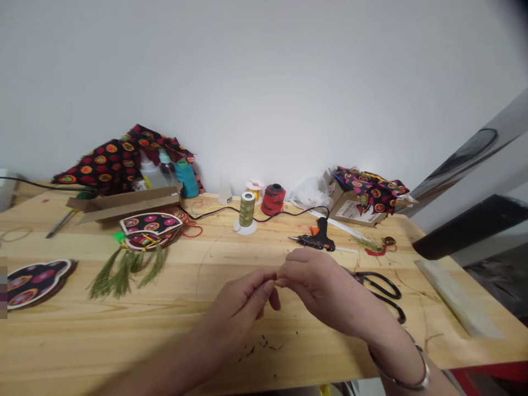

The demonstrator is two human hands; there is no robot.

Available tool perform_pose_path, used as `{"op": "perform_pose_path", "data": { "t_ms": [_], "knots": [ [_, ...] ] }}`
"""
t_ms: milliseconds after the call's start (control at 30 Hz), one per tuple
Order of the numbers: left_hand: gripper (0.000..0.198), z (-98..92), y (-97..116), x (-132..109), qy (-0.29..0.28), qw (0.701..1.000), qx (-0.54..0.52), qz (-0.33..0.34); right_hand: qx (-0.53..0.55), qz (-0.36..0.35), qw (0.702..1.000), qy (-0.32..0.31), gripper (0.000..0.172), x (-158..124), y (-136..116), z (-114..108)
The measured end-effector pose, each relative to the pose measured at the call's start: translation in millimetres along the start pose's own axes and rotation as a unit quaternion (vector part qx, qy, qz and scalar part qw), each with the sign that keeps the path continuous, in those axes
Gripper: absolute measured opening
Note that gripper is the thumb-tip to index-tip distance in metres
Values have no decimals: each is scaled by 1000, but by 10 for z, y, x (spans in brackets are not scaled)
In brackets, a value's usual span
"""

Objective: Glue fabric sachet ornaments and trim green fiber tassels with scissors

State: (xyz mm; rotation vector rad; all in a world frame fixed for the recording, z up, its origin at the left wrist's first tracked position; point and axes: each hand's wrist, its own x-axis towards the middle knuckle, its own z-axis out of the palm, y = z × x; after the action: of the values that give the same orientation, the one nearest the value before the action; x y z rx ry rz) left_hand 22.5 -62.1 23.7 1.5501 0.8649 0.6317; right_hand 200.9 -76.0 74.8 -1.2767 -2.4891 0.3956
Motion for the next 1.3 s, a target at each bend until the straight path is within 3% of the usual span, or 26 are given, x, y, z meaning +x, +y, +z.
{"op": "perform_pose_path", "data": {
  "t_ms": [333, 467, 633, 800, 967, 1300],
  "knots": [
    [29, 9, -75, -49, 45, 995, 79, -31, -52, 24, 998, -16, 21, 45, -7, 95],
    [27, 18, -80, -60, 62, 995, 74, -23, -34, 56, 998, 12, 20, -2, 25, 147],
    [25, -40, -101, -70, 103, 988, -10, -111, -50, 197, 976, 72, 22, -359, 367, 208],
    [28, -118, -137, -77, 120, 970, -115, -178, -183, 379, 905, 69, 28, -1097, 897, 235],
    [30, -128, -182, -74, 142, 961, -152, -181, -207, 414, 886, 35, 35, -1508, 1137, 314],
    [33, -125, -166, -110, 181, 958, -140, -171, -137, 384, 912, 49, 28, -1519, 988, 188]
  ]
}}
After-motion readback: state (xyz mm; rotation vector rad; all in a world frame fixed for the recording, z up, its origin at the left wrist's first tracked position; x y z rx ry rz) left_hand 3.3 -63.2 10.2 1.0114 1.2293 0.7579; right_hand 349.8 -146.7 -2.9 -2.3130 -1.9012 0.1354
